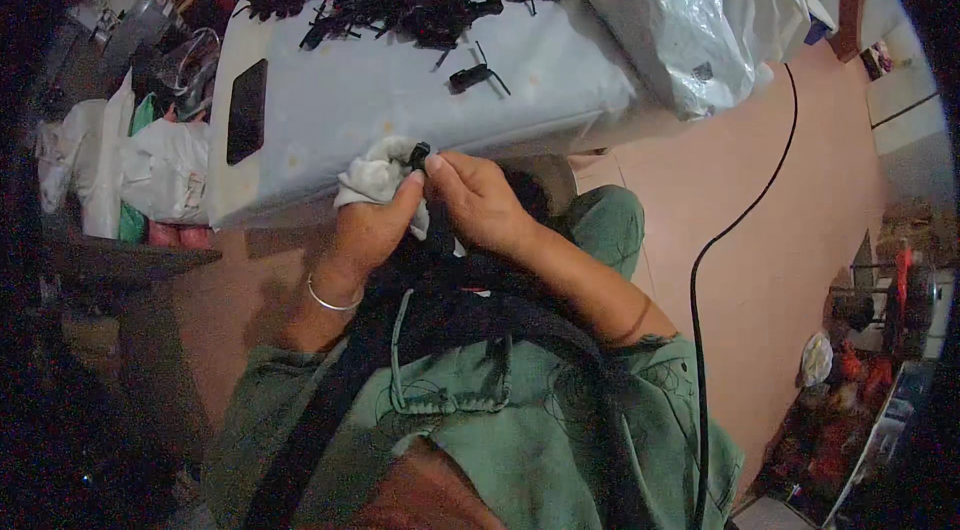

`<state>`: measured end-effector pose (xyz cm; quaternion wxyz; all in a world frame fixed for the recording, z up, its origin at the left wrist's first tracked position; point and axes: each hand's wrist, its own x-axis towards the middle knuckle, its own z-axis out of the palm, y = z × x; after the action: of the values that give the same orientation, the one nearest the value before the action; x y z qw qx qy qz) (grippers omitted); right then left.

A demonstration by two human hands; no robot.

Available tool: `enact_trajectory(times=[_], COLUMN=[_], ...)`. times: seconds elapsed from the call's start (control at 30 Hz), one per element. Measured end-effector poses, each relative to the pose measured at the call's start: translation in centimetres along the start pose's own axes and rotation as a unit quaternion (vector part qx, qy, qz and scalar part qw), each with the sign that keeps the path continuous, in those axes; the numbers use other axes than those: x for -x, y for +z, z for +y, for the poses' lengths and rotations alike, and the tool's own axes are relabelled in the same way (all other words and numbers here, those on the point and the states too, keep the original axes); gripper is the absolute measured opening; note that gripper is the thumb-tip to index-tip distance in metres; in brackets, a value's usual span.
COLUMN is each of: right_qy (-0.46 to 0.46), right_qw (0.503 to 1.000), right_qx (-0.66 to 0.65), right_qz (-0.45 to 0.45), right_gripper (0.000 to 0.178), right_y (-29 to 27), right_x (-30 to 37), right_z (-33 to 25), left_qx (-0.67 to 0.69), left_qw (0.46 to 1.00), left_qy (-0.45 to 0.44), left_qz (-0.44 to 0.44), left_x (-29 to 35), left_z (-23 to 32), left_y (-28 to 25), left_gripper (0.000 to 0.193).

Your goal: Assembling small black plastic components by hand at a workbench.

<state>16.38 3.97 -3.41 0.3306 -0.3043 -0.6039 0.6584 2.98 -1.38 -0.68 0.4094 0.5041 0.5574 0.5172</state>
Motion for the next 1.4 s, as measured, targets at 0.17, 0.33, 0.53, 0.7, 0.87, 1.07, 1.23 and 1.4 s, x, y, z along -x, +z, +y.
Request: enact_trajectory(times=[0.17, 0.33, 0.53, 0.7, 0.87, 1.07, 1.23, 1.4], right_qy=[-0.051, -0.004, -0.068, -0.069, -0.053, -0.065, -0.078, -0.026], right_qw=[0.998, 1.000, 0.993, 0.993, 0.995, 0.997, 0.992, 0.998], right_qx=[0.037, 0.013, 0.079, 0.068, 0.084, 0.022, 0.056, 0.042], right_qz=[-0.013, -0.019, 0.061, 0.060, 0.028, 0.033, 0.083, 0.029], right_gripper=[0.030, 0.028, 0.026, 0.025, 0.025, 0.027, 0.028, 0.029], right_y=[-0.3, -0.2, 1.0, 1.0, 0.3, 1.1, 1.8, -0.2], right_x=[-0.2, -0.2, -0.8, -0.3, 0.4, -0.4, -1.1, -0.5], right_z=[-0.7, -0.4, 2.0, 1.1, -0.2, 1.1, 2.1, 2.1], left_qx=[-0.012, -0.161, -0.288, -0.336, -0.193, -0.285, -0.341, 0.006], left_qw=[0.998, 0.971, 0.926, 0.896, 0.970, 0.914, 0.901, 0.997], left_qy=[0.048, 0.166, 0.234, 0.279, 0.134, 0.274, 0.260, -0.081], left_qz=[0.028, 0.062, 0.070, 0.078, 0.060, 0.095, 0.063, 0.019], left_x=[0.2, -0.1, 0.1, 0.1, 0.5, 0.2, -0.5, 0.0], left_z=[-0.5, 0.5, -0.1, -0.9, 0.2, -0.5, -0.3, -0.5], left_y=[0.5, 0.7, 0.8, 0.7, 0.9, 1.0, 0.8, 0.5], left_gripper=[0.021, 0.019, 0.024, 0.027, 0.026, 0.020, 0.018, 0.010])
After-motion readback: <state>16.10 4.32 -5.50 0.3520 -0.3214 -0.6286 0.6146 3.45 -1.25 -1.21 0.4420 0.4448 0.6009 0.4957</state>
